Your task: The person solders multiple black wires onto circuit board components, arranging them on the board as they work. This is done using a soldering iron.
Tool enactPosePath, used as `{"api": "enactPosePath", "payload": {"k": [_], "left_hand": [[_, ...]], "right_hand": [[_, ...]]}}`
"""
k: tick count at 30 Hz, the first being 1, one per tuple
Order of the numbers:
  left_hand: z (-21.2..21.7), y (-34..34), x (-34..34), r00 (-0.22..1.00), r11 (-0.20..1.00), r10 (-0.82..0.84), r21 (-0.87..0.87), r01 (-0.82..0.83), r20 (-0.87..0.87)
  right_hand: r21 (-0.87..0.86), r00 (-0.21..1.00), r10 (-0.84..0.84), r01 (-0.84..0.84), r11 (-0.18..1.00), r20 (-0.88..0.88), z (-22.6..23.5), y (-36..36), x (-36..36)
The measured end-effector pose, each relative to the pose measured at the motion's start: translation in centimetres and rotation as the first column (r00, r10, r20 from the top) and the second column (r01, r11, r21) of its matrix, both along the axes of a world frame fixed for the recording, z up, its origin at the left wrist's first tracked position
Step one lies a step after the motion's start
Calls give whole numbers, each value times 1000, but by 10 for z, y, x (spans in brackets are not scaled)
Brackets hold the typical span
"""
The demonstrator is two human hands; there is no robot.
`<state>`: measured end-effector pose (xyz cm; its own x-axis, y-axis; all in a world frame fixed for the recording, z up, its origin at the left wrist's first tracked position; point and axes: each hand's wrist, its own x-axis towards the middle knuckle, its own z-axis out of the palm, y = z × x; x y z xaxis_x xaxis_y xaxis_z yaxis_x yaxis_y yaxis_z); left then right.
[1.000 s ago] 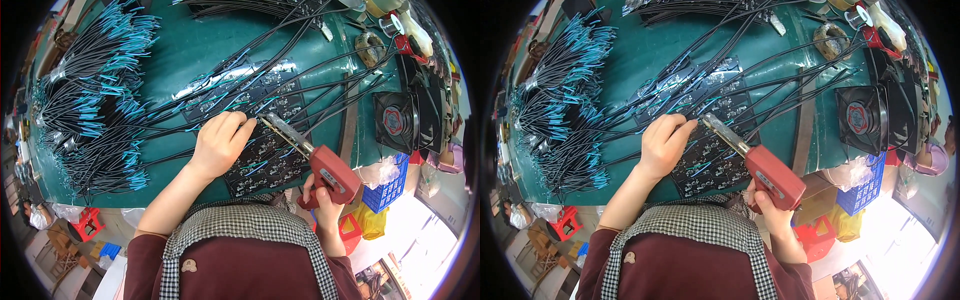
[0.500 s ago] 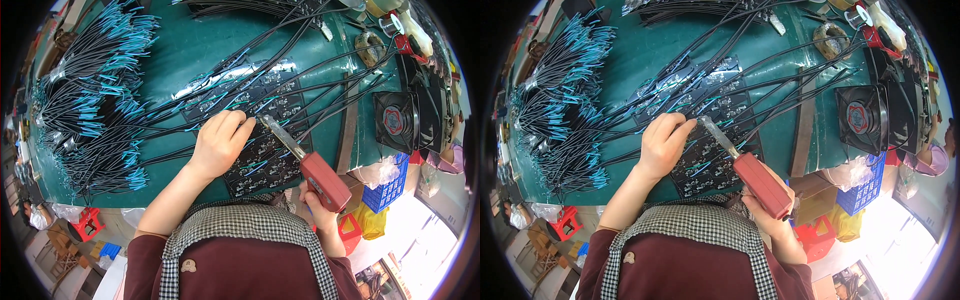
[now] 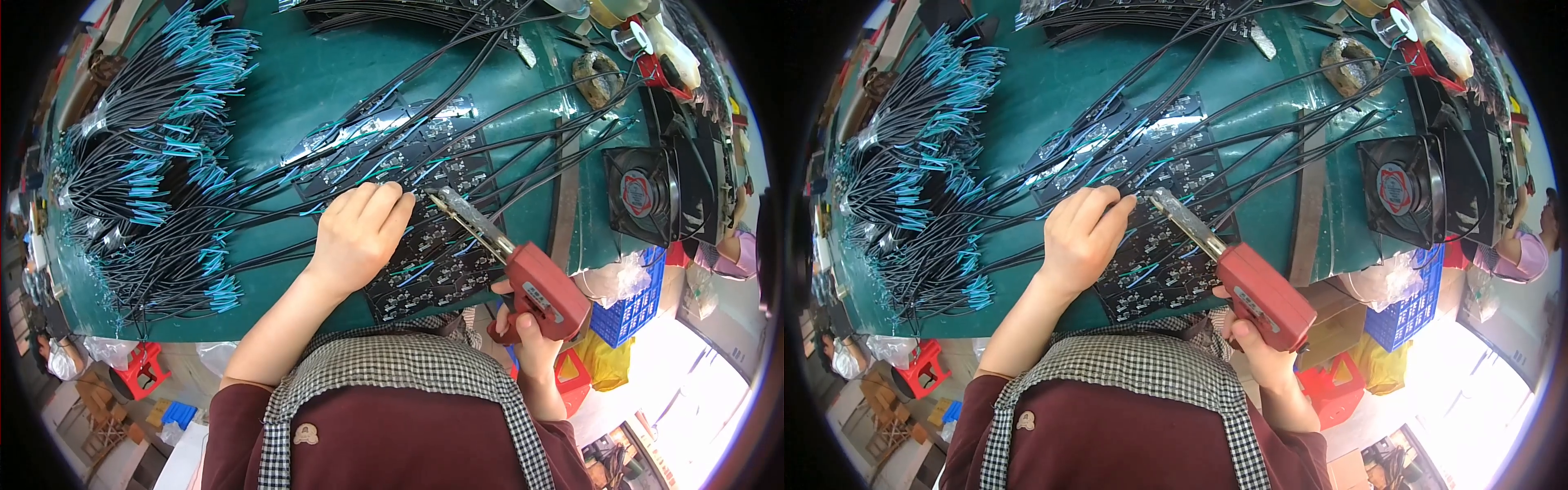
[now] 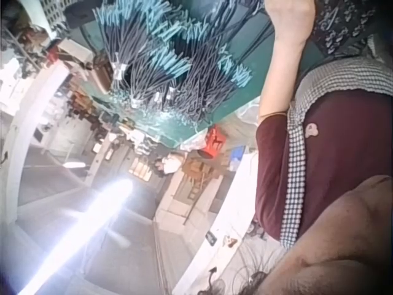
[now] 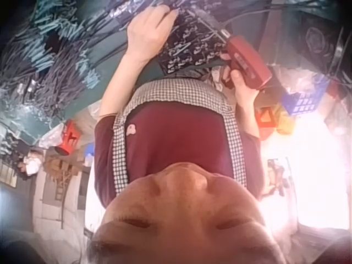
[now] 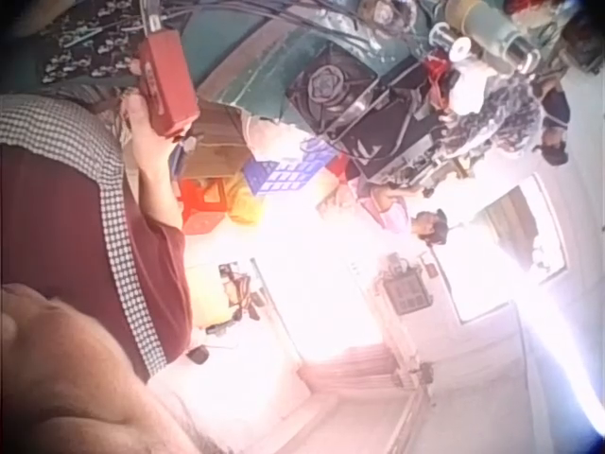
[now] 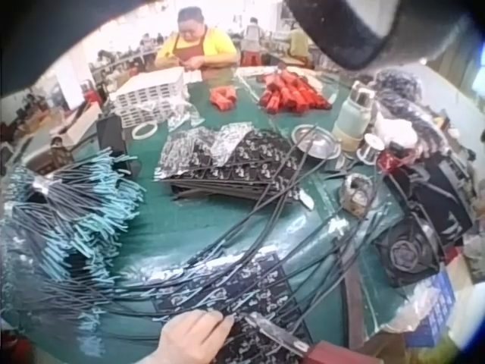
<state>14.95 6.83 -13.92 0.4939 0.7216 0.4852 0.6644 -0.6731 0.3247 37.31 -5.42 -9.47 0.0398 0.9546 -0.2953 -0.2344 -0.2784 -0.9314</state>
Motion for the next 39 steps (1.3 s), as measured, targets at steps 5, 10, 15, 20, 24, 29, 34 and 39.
{"api": "enactPosePath", "payload": {"k": [5, 10, 15, 20, 24, 29, 34, 39], "left_hand": [[-2, -4, 0, 997, 994, -73, 83, 72, 8], [-2, -5, -1, 994, 991, -114, 77, 113, -1], [-2, -4, -2, 992, 989, -122, 76, 124, -22], [1, -2, 0, 991, 990, -137, 33, 137, -2], [2, -3, 0, 992, 991, -130, 20, 130, -2], [0, -3, 0, 992, 992, -126, 19, 126, 22], [-2, -5, -6, 994, 993, -110, 34, 109, 22], [10, -17, -9, 988, 979, -117, -180, 99, -96]], "right_hand": [[-22, 1000, 12, -12, 1000, -11, 2, -4, 2], [-27, 1000, 5, -5, 1000, -1, 3, -8, 0], [-84, 999, 12, -9, 996, 34, 3, -12, 1], [-98, 978, 14, 7, 995, 206, 7, -9, -3], [-69, 946, 30, -7, 998, 324, 5, -13, 1], [-104, 938, 34, 2, 995, 345, 10, -11, -2], [4, 995, -76, 76, 997, 58, 11, -9, -7], [94, 973, -209, 200, 975, 101, 16, -19, -18]]}}
